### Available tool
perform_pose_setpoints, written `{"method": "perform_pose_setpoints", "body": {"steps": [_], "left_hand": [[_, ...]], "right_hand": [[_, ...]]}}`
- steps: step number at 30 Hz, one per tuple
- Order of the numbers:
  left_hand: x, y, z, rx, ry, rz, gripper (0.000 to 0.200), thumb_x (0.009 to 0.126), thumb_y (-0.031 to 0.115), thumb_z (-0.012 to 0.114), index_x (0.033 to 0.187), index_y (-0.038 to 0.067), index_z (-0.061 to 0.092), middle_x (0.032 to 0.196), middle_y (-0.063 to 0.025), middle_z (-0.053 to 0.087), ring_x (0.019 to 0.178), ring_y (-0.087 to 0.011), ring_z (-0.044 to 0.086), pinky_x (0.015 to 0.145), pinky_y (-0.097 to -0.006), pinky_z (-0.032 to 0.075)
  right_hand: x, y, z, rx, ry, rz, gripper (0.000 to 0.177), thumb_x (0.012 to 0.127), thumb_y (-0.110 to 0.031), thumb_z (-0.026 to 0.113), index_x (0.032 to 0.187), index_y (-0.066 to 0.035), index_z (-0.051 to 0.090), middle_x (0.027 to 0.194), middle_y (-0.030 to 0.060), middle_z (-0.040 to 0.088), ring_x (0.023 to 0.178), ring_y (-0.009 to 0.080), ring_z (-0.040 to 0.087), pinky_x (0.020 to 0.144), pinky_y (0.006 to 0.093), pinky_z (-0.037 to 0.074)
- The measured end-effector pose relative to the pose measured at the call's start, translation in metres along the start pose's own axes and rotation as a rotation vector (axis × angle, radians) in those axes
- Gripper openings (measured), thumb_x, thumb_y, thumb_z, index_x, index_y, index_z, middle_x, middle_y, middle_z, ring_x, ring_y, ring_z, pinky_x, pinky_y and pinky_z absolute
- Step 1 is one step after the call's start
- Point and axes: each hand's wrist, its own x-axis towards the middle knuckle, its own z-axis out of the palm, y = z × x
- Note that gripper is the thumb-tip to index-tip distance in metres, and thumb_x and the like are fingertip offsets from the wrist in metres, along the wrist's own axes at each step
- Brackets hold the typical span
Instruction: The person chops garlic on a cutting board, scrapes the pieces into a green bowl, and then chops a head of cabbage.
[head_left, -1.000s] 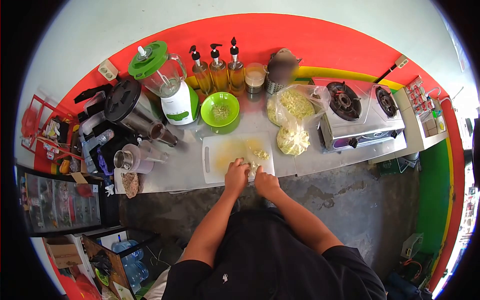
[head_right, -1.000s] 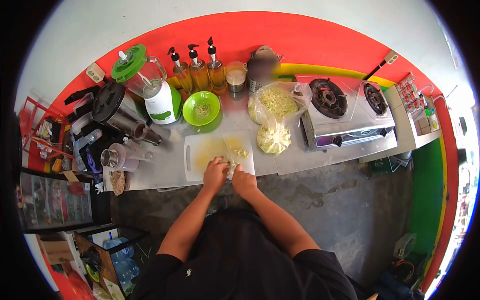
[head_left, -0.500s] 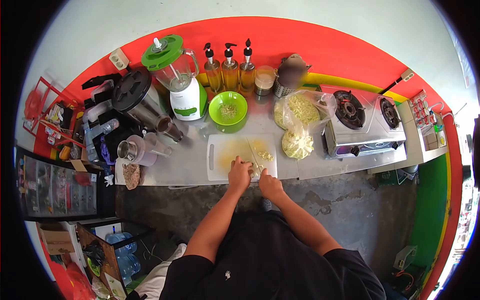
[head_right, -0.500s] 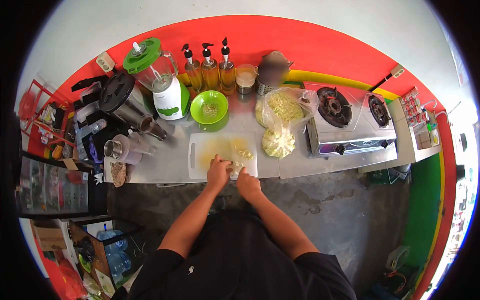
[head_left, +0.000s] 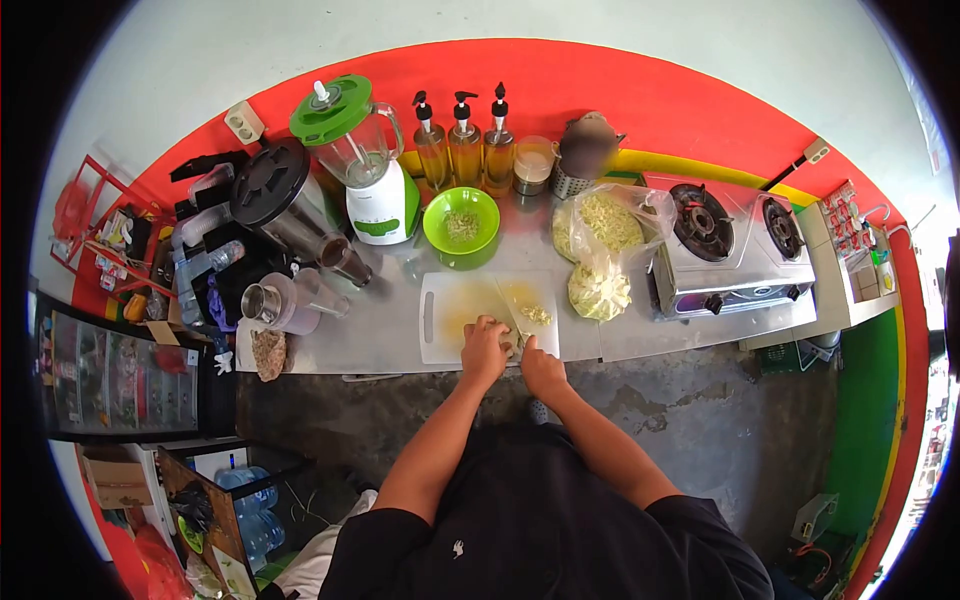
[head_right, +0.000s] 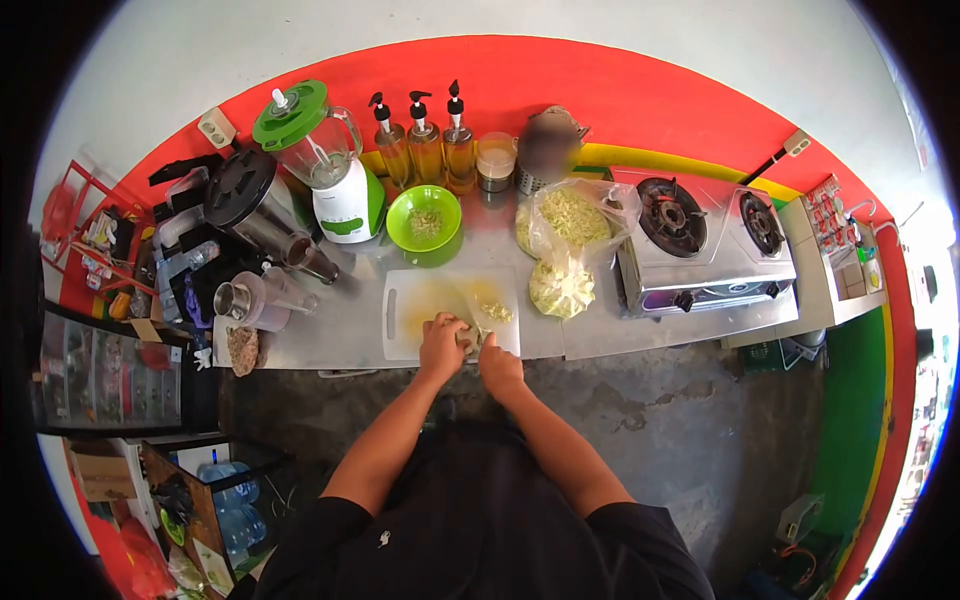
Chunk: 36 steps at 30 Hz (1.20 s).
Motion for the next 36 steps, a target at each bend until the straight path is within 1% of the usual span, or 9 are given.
{"method": "perform_pose_setpoints", "body": {"steps": [2, 8, 11, 18, 23, 27, 30, 32, 36], "left_hand": [[0.0, -0.001, -0.002, 0.032, -0.015, 0.025, 0.027, 0.079, 0.01, 0.078, 0.105, 0.017, 0.074, 0.125, -0.0016, 0.055, 0.116, -0.0323, 0.052, 0.086, -0.0454, 0.056], [0.001, 0.001, -0.005, 0.01, -0.036, -0.003, 0.025, 0.08, 0.011, 0.078, 0.104, 0.017, 0.074, 0.118, -0.0031, 0.056, 0.113, -0.0323, 0.053, 0.085, -0.0458, 0.056], [0.005, 0.001, -0.001, -0.027, -0.067, -0.063, 0.027, 0.077, 0.01, 0.08, 0.102, 0.017, 0.075, 0.115, -0.0044, 0.057, 0.112, -0.0323, 0.055, 0.091, -0.0444, 0.052], [-0.001, 0.003, -0.007, -0.042, -0.04, 0.002, 0.027, 0.077, 0.01, 0.081, 0.103, 0.016, 0.074, 0.113, -0.0061, 0.058, 0.11, -0.0335, 0.056, 0.09, -0.0454, 0.051], [-0.003, -0.002, 0.005, -0.027, 0.009, -0.041, 0.027, 0.082, 0.012, 0.079, 0.108, 0.017, 0.071, 0.118, -0.0061, 0.055, 0.111, -0.0356, 0.056, 0.085, -0.0482, 0.054], [-0.008, 0.001, 0.0, -0.007, 0.025, -0.024, 0.026, 0.083, 0.012, 0.078, 0.107, 0.017, 0.071, 0.12, -0.006, 0.056, 0.11, -0.0351, 0.056, 0.085, -0.0484, 0.054], [-0.008, -0.001, 0.001, -0.067, 0.051, -0.013, 0.024, 0.08, 0.013, 0.08, 0.102, 0.014, 0.072, 0.117, -0.0096, 0.059, 0.109, -0.0353, 0.058, 0.09, -0.0466, 0.05], [-0.009, -0.007, 0.005, -0.008, 0.046, 0.047, 0.019, 0.084, 0.013, 0.077, 0.102, 0.015, 0.071, 0.121, -0.0063, 0.056, 0.11, -0.0343, 0.057, 0.085, -0.048, 0.054], [-0.009, -0.007, 0.005, -0.009, 0.055, 0.027, 0.02, 0.084, 0.015, 0.077, 0.104, 0.016, 0.074, 0.123, -0.0051, 0.058, 0.111, -0.0329, 0.057, 0.085, -0.0462, 0.055]], "right_hand": [[0.004, -0.003, -0.006, 0.012, 0.023, -0.002, 0.026, 0.095, -0.009, 0.052, 0.117, 0.003, 0.045, 0.095, 0.0258, 0.073, 0.09, 0.0414, 0.074, 0.078, 0.0492, 0.06], [-0.01, 0.001, -0.009, -0.069, 0.006, -0.05, 0.026, 0.096, -0.012, 0.052, 0.116, 0.003, 0.045, 0.091, 0.0228, 0.074, 0.089, 0.0402, 0.074, 0.075, 0.0484, 0.061], [-0.001, 0.003, 0.011, -0.02, 0.026, 0.003, 0.027, 0.095, -0.014, 0.053, 0.116, 0.002, 0.046, 0.089, 0.0227, 0.074, 0.085, 0.0392, 0.075, 0.073, 0.0496, 0.061], [0.005, 0.005, -0.01, -0.082, 0.04, -0.071, 0.028, 0.095, -0.014, 0.053, 0.117, 0.003, 0.047, 0.089, 0.0239, 0.074, 0.085, 0.0384, 0.075, 0.073, 0.0488, 0.061], [-0.005, 0.0, 0.002, -0.021, -0.015, 0.014, 0.028, 0.095, -0.012, 0.054, 0.118, 0.003, 0.045, 0.093, 0.0236, 0.074, 0.087, 0.038, 0.075, 0.074, 0.0484, 0.061], [0.009, 0.003, -0.001, 0.005, 0.037, -0.024, 0.026, 0.095, -0.011, 0.053, 0.115, 0.003, 0.045, 0.094, 0.024, 0.073, 0.088, 0.0387, 0.075, 0.075, 0.0482, 0.061], [0.007, 0.006, -0.013, -0.045, 0.013, -0.086, 0.027, 0.095, -0.011, 0.052, 0.117, 0.004, 0.045, 0.093, 0.0243, 0.073, 0.088, 0.0396, 0.074, 0.074, 0.048, 0.061], [-0.002, 0.003, -0.019, -0.06, -0.043, -0.066, 0.026, 0.096, -0.011, 0.05, 0.117, 0.003, 0.045, 0.096, 0.0262, 0.073, 0.091, 0.0399, 0.074, 0.076, 0.0481, 0.06], [-0.004, -0.004, -0.007, -0.011, -0.038, 0.003, 0.025, 0.095, -0.01, 0.053, 0.115, 0.003, 0.044, 0.1, 0.0282, 0.072, 0.095, 0.0405, 0.073, 0.079, 0.0481, 0.06]]}}
